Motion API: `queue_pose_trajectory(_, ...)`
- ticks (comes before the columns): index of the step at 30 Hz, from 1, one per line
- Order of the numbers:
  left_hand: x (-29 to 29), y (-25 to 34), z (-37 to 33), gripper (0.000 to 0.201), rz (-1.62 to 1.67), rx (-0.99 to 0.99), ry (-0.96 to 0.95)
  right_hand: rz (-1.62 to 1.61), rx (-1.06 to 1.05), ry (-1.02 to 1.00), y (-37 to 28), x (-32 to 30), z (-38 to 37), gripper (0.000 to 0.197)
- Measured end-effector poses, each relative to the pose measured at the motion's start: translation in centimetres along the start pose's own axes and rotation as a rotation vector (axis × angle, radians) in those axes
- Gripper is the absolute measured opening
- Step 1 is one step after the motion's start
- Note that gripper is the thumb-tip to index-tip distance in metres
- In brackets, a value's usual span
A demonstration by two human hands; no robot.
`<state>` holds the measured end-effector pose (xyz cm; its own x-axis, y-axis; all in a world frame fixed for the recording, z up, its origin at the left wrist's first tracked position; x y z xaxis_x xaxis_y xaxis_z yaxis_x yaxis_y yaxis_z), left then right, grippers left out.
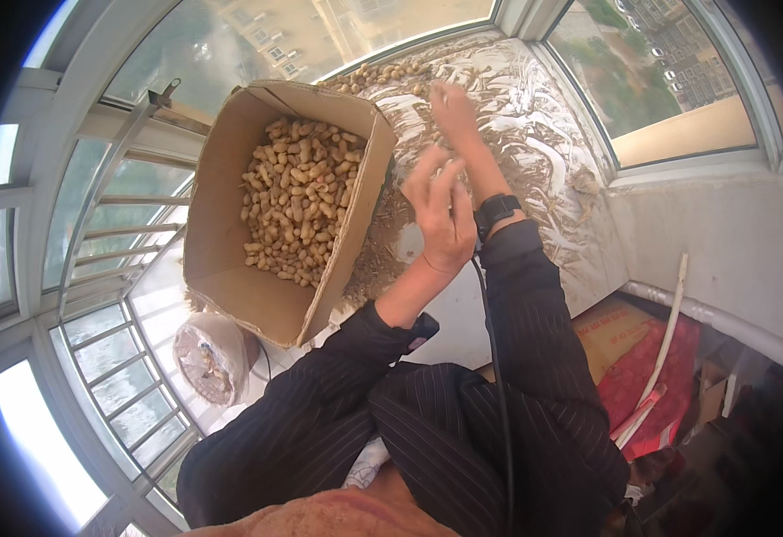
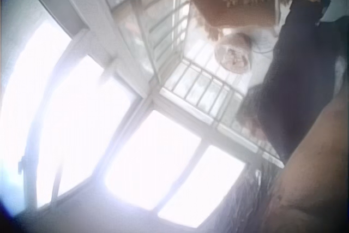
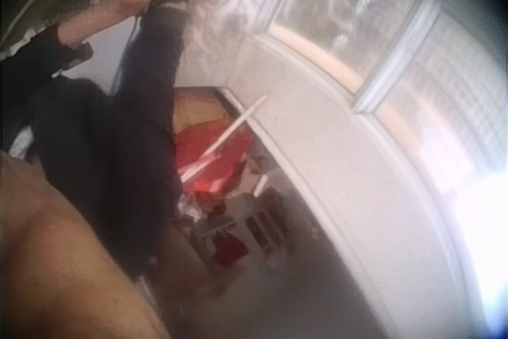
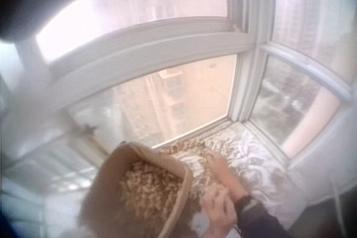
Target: The person repeatedly scoops peanuts from a white surface into a cardboard box using both hands. The person then moves the box aside and continues to gather remaining peanuts and debris from the surface.
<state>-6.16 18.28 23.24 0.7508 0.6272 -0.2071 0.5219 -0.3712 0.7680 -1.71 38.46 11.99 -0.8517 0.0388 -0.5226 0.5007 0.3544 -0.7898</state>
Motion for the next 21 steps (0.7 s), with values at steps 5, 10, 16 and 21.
queue_pose_trajectory(5,1.8,-12.1,9.5,0.034,-0.295,-0.217,-0.295,0.152,-0.083,-0.229,6.4,5.0,6.1,0.026)
queue_pose_trajectory(10,2.4,-17.2,13.6,0.038,-0.59,-0.198,-0.487,0.149,-0.067,-0.233,6.7,6.0,5.3,0.015)
queue_pose_trajectory(16,3.2,-16.8,14.0,0.038,-0.684,-0.184,-0.598,0.056,-0.121,-0.037,6.1,6.6,-2.0,0.015)
queue_pose_trajectory(21,3.3,-17.0,14.0,0.043,-0.675,-0.209,-0.663,0.28,-0.131,-0.198,6.7,11.0,-4.0,0.012)
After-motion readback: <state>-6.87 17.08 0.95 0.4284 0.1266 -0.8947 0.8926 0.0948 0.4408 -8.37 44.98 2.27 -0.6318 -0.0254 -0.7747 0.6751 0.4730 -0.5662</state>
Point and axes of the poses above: each hand's wrist, its own z-axis away from the middle knuckle, its own x-axis out of the palm, y = z × x, the point moved 7 cm from there along -z, towards the middle knuckle, and after that the axes turned 3 degrees about -x, right-handed, at the moved point
